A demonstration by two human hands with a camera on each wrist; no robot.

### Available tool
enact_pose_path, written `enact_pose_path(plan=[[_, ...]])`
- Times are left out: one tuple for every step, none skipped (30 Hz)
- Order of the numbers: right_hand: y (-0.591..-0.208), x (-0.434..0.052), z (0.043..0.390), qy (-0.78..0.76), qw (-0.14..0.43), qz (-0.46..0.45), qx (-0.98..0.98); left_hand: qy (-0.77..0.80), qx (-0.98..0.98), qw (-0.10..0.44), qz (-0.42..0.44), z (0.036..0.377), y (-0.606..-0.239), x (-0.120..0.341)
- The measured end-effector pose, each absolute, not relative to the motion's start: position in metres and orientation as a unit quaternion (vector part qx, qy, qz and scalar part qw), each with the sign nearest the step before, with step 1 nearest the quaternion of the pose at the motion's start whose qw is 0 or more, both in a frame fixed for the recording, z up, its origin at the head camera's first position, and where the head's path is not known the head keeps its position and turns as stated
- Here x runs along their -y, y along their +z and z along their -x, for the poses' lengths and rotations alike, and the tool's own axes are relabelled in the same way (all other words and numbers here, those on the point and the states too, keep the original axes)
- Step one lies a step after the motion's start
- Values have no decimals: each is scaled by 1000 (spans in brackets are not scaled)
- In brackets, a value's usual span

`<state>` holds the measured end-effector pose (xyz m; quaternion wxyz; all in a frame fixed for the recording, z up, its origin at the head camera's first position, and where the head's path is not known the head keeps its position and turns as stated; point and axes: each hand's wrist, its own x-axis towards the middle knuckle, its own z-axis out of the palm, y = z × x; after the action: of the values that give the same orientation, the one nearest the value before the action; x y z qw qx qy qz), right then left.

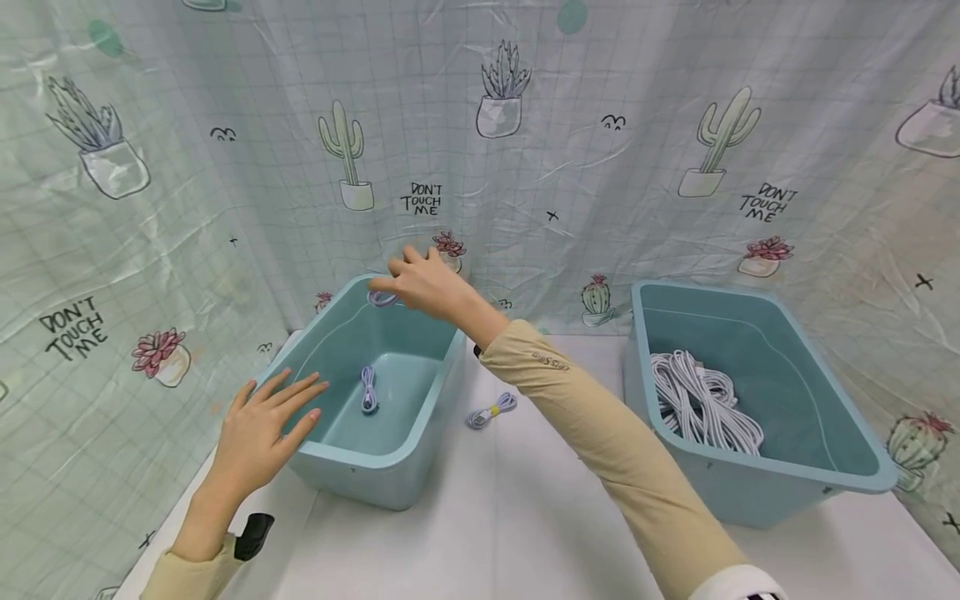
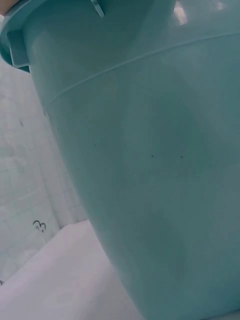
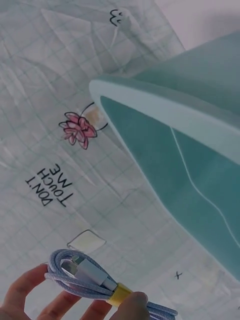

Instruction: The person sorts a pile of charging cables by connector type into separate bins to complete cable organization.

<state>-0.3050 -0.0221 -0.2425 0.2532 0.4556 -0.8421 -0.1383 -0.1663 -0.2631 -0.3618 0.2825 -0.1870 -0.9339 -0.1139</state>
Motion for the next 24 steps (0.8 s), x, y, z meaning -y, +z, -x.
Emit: enact_pose_path(plan=[[-244,23,306,-140,251,-457,842,-112,934,283,188,167,-362,263],[-245,24,306,-144,250,-457,841,-111,934,283,188,167,-362,263],[-246,25,307,-149,249,-457,841,-109,934,282,188,167,-362,264],[-247,26,308,-152,248,-457,841,-108,934,282,189,167,-362,264],[-248,27,308,-153,248,-457,840,-107,935,281,189,167,-362,264],[-249,28,309,-155,248,-457,840,-106,935,280,189,167,-362,264],[-250,29,310,-158,248,-458,839,-106,936,279,189,167,-362,264],[-250,31,311,-157,248,-458,839,-106,936,278,189,167,-362,264],[-251,32,312,-156,250,-458,839,-105,936,277,189,167,-362,264],[-252,33,313,-153,252,-458,839,-105,937,276,189,166,-362,264],[-252,34,313,-149,255,-457,839,-105,937,275,189,166,-362,264],[-253,34,314,-148,258,-455,839,-106,937,274,189,166,-361,263],[-254,35,314,-148,261,-454,839,-107,937,273,189,166,-361,263],[-256,35,315,-148,264,-452,839,-107,938,272,189,165,-361,263],[-257,35,315,-149,267,-451,839,-107,938,271,189,165,-361,263],[-258,35,315,-150,264,-450,840,-108,938,270,188,165,-361,263],[-259,35,315,-152,261,-449,841,-108,938,269,188,165,-361,262],[-260,35,315,-154,259,-448,842,-108,939,268,188,165,-361,262],[-261,34,315,-153,256,-448,843,-108,939,268,187,165,-361,262],[-262,33,315,-150,253,-448,844,-107,939,268,187,165,-361,262],[-263,32,315,-147,251,-448,846,-107,939,267,186,165,-361,262],[-263,31,315,-143,250,-448,847,-107,939,268,186,165,-361,262],[-263,30,315,-138,252,-448,847,-108,939,267,186,164,-361,262],[-264,29,315,-133,254,-449,846,-108,939,268,185,164,-361,262]])
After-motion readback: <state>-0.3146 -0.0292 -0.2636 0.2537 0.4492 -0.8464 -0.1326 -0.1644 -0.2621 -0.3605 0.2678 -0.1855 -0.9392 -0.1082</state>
